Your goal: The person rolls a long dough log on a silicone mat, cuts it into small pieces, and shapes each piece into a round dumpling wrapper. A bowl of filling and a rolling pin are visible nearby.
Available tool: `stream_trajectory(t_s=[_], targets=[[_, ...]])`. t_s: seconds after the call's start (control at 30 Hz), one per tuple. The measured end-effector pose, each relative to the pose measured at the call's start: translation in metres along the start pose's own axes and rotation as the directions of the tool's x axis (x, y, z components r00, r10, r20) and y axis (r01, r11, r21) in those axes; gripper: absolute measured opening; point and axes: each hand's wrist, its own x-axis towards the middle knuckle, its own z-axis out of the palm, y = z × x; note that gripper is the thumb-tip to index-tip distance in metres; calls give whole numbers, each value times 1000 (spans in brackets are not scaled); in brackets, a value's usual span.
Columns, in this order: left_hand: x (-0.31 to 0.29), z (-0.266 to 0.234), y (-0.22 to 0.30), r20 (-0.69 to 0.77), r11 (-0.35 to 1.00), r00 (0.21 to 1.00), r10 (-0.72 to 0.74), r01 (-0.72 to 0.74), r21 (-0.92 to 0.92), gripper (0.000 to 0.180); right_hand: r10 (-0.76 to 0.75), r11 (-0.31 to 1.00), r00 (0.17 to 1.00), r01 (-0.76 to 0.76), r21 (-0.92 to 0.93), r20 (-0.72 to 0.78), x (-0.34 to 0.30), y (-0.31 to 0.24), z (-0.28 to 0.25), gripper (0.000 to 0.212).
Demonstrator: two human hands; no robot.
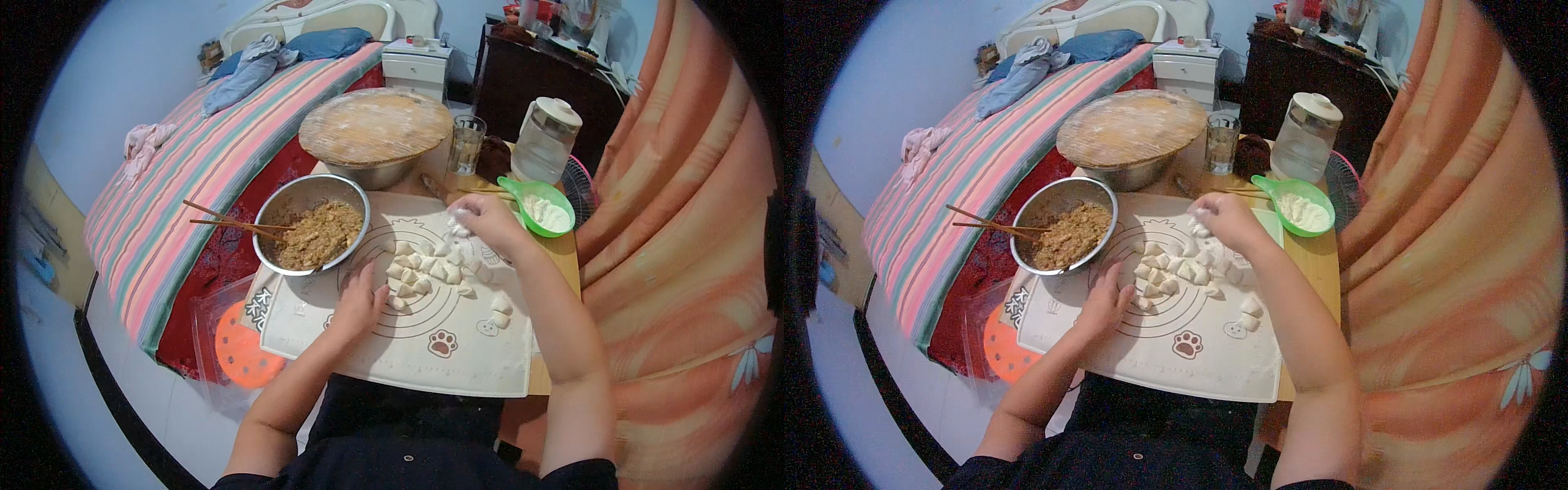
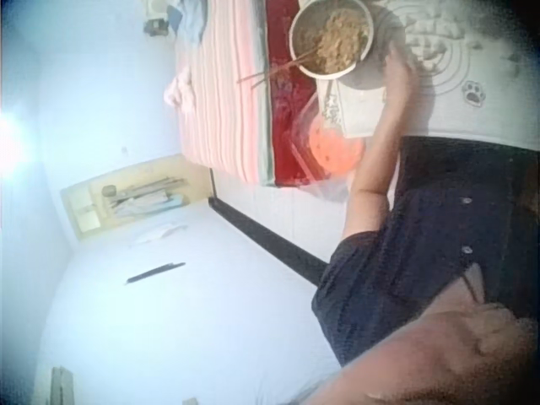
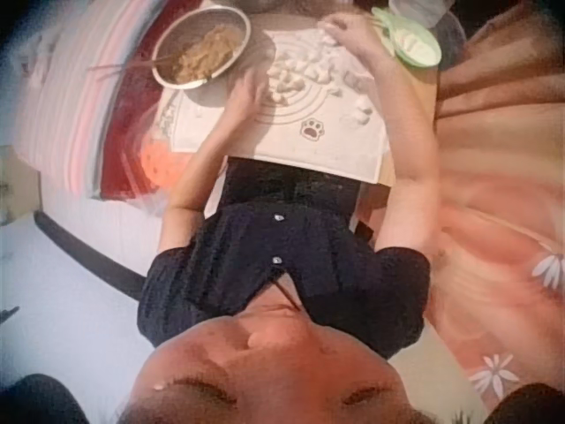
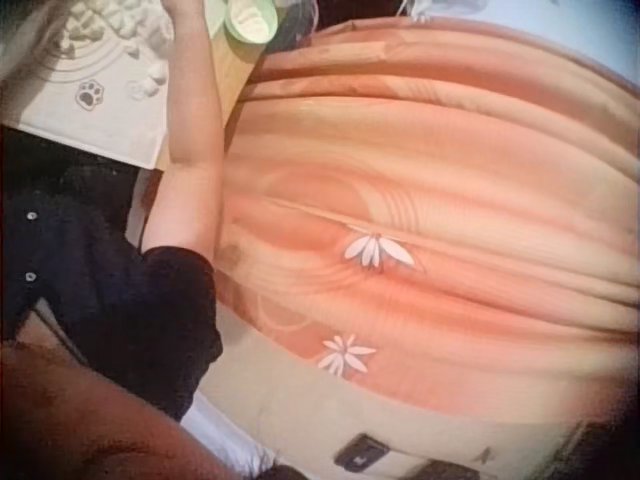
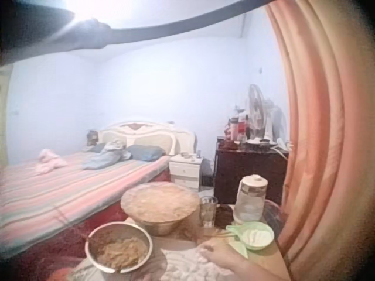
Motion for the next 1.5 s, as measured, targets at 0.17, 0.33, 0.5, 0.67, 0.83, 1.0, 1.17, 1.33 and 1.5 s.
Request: stream_trajectory(t_s=[0.17, 0.33, 0.5, 0.67, 0.83, 1.0, 1.17, 1.33, 1.5], targets=[[45, 53, 10, -105, 989, 983, 148, -149, -1, 59, 27, 928, 997, -1, -373, 65, -36, 48, 12, 38], [69, 92, 29, 126, 842, 852, 508, -522, 134, 64, 111, 765, 988, -152, -626, -105, -130, 69, 41, 74], [20, 54, 35, 344, 594, 643, 685, -765, 248, 59, 32, 699, 989, 79, -711, 141, -166, 79, 40, 77], [59, 71, -5, 39, 857, 895, 445, -438, 271, 55, 44, 826, 988, -120, -551, -149, -109, 100, 58, 68], [60, 88, 49, 43, 821, 825, 563, -564, 91, 46, -73, 776, 995, 96, -623, 63, -101, 68, 88, 62], [24, 53, 22, 149, 786, 829, 540, -559, 263, 47, -91, 725, 996, 68, -685, 1, -145, 78, 56, 65], [0, 23, 38, 33, 780, 796, 605, -600, 178, 46, 49, 904, 961, -158, -398, -272, -173, 64, 56, 52], [-24, 47, 60, 170, 769, 825, 539, -564, 301, 39, -45, 850, 941, -140, -508, -334, -166, 78, 75, 45], [-30, 42, 46, 215, 765, 792, 571, -609, 210, 34, 5, 960, 967, -76, -268, -255, -176, 77, 73, 43]])
